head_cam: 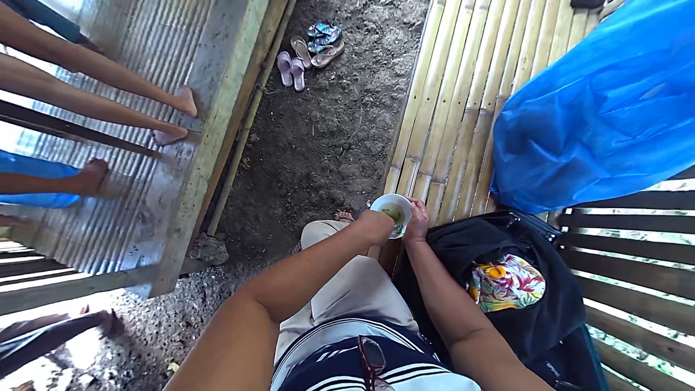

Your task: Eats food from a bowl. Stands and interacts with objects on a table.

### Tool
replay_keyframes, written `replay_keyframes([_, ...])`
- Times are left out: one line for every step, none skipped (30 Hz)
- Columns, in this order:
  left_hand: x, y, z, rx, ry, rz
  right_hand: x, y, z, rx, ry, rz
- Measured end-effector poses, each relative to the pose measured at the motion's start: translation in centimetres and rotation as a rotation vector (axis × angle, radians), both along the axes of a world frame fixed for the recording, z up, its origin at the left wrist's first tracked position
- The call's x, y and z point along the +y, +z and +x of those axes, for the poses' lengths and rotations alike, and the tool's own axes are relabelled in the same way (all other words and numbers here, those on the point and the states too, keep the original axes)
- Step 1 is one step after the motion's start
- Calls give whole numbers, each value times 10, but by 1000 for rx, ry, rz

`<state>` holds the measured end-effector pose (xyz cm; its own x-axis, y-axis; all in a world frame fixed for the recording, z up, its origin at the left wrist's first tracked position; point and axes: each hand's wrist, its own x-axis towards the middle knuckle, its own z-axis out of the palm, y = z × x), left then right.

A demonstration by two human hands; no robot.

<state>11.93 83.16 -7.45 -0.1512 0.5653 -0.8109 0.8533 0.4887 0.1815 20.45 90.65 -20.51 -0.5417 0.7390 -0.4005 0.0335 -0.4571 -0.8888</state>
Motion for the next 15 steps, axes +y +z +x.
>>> replay_keyframes([-2,-1,-1,27,44,4,1,-6,0,11,-8,0])
replay_keyframes([-4,-4,-2,57,90,3,1,-10,0,19,-13,-1])
replay_keyframes([-5,-6,-2,88,134,11,1,-12,0,23,-18,-1])
replay_keyframes([-6,-8,-2,117,166,20,2,-13,0,24,-23,-3])
replay_keyframes([-7,-10,-1,130,197,23,2,-13,0,25,-25,-5])
replay_keyframes([-7,-12,2,127,229,18,2,-14,1,25,-22,-2])
replay_keyframes([-7,-14,5,111,258,14,2,-14,1,26,-19,0])
replay_keyframes([-6,-16,8,92,279,18,2,-14,1,29,-15,-1])
replay_keyframes([-5,-18,12,73,293,24,2,-14,0,31,-16,-5])
replay_keyframes([-3,-18,16,56,300,31,2,-14,0,29,-21,-11])
replay_keyframes([-2,-18,21,40,306,42,2,-14,0,24,-23,-13])
replay_keyframes([0,-18,24,30,302,46,2,-14,0,16,-20,-10])
replay_keyframes([1,-19,27,19,298,45,2,-13,0,6,-11,-4])
replay_keyframes([3,-19,29,8,292,45,2,-13,1,-3,-3,2])
replay_keyframes([4,-19,31,-2,283,43,2,-12,1,-8,2,4])
